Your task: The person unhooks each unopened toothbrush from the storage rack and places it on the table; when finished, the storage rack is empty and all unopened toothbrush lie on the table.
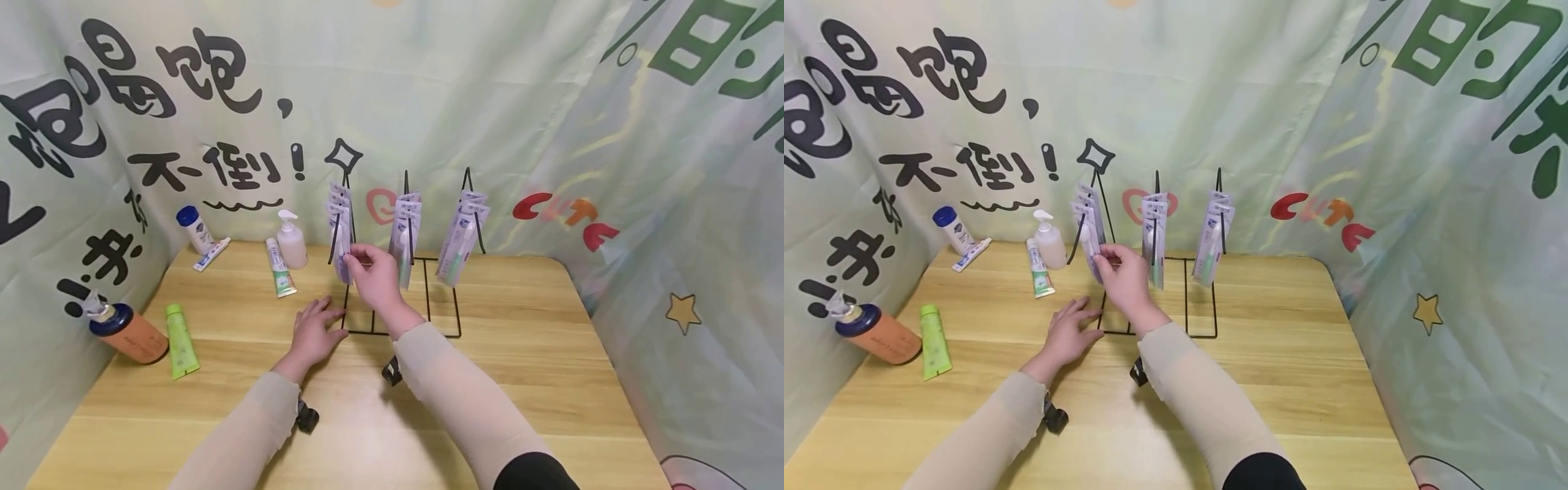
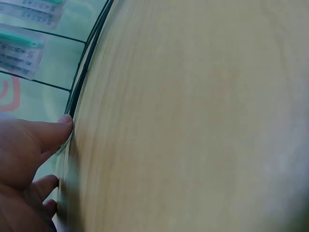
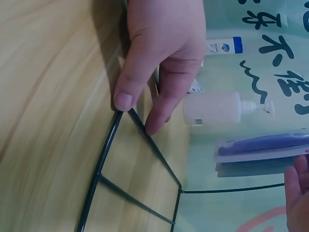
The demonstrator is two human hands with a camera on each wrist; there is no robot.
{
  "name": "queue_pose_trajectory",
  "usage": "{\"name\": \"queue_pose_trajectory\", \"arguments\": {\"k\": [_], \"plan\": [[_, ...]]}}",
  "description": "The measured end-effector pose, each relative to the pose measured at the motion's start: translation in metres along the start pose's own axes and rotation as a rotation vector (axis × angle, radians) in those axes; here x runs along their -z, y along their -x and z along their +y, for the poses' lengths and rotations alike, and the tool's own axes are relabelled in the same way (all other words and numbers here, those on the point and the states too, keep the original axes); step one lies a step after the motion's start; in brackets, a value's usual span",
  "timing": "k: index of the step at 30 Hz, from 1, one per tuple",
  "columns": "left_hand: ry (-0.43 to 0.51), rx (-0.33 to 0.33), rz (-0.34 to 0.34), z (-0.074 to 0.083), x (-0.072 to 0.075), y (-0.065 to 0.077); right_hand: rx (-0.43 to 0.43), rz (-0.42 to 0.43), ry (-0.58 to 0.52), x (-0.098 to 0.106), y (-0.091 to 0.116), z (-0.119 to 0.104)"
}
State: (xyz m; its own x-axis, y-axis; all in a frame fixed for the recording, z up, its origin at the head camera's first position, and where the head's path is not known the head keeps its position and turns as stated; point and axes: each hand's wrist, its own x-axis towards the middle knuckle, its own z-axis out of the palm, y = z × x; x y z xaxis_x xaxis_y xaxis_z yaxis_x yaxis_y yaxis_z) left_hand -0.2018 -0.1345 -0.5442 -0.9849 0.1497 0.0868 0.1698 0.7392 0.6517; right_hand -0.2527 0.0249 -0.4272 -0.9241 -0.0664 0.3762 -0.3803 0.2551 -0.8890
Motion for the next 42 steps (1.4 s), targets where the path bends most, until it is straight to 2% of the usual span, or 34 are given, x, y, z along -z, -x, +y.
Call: {"name": "queue_pose_trajectory", "arguments": {"k": [11,19,25,29,33,37,39,42], "plan": [[0.015,0.019,-0.001,0.001,-0.002,-0.001,0.026,-0.016,-0.015,0.004,0.002,-0.005],[0.021,0.014,0.009,0.0,-0.004,0.0,-0.018,-0.027,-0.026,0.011,0.011,-0.009],[0.014,0.017,0.007,0.0,-0.004,0.0,-0.016,-0.029,-0.055,0.019,0.02,-0.01],[0.008,0.019,0.004,0.001,-0.003,0.0,-0.022,-0.021,-0.029,0.027,0.026,-0.014],[0.014,0.019,0.0,0.002,-0.003,0.0,-0.016,-0.023,0.001,0.039,0.038,-0.016],[0.026,0.024,0.009,0.001,-0.004,0.001,0.009,-0.063,-0.019,0.061,0.06,-0.018],[0.033,0.027,0.013,0.0,-0.004,0.001,0.05,-0.087,-0.012,0.078,0.074,-0.018],[0.044,0.037,0.006,0.0,-0.005,0.002,0.166,-0.111,0.015,0.109,0.095,-0.017]]}}
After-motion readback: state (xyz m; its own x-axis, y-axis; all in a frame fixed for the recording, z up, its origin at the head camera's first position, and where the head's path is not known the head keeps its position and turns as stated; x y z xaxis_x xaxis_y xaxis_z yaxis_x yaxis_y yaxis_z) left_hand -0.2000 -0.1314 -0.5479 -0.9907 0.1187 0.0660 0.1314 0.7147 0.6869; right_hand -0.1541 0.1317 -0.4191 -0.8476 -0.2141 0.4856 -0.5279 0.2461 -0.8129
